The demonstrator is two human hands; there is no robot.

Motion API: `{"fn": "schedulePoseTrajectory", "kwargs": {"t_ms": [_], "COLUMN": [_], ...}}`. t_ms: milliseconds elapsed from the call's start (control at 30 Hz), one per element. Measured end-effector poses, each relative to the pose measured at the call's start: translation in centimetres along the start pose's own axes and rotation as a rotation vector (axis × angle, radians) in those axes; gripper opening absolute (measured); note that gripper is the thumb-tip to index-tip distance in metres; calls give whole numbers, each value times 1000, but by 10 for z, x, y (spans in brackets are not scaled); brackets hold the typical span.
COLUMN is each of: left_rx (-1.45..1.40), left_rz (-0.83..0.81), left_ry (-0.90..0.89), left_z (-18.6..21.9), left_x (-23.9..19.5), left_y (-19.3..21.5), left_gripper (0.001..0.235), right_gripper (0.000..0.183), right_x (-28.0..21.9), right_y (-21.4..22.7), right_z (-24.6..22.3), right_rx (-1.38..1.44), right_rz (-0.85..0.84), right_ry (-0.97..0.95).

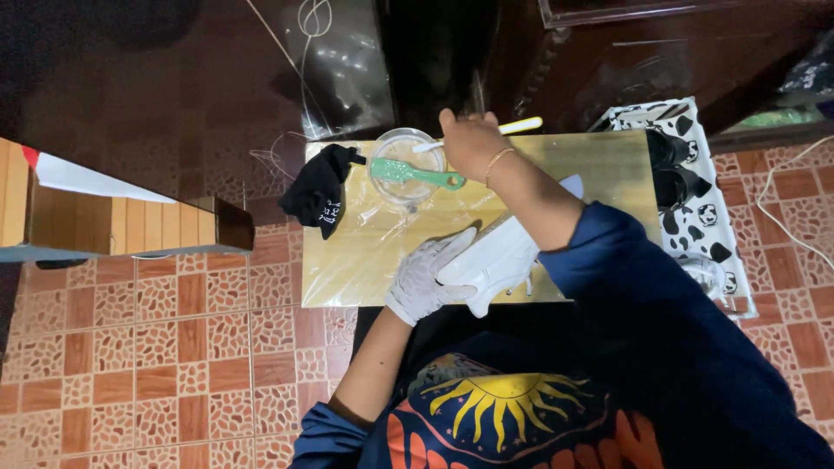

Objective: The person scrubs a white sneaker with a toothbrush, focusing on the upper, laces, and sole. They repeatedly dip the brush into a container of cleaning solution to apply it to the shoe.

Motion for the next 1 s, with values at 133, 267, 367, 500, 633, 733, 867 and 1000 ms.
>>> {"fn": "schedulePoseTrajectory", "kwargs": {"t_ms": [133,267,367,500,633,733,867,1000], "left_rx": [28,74,62,63,97,58,6,-2], "left_rz": [16,21,15,-6,-7,-16,2,-5], "left_ry": [16,10,4,27,7,21,34,23], "left_z": [-7,-4,0,1,6,3,5,4], "left_x": [-2,-2,-2,0,2,4,1,3], "left_y": [-3,-2,0,3,4,2,2,2], "left_gripper": [101,99,98,99,96,98,97,99], "right_gripper": [36,24,14,30,24,20,30,37], "right_x": [-1,-23,-59,-157,-169,-172,-162,-168], "right_y": [-3,9,9,45,-23,-45,-74,-69], "right_z": [-26,-14,19,51,132,122,154,155], "right_rx": [-122,-38,89,202,-103,-157,4,166], "right_rz": [-50,74,243,386,650,674,750,859], "right_ry": [-31,-2,10,-16,-183,-171,-159,-232]}}
Point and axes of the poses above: each hand's wrist, its own x-axis towards the middle knuckle, its own y-axis out of the back of the hand, z = x × y, the point moved 3 cm from there along x, towards the middle knuckle, and after that the axes turned 14 degrees about -z, right-handed, at the moved point
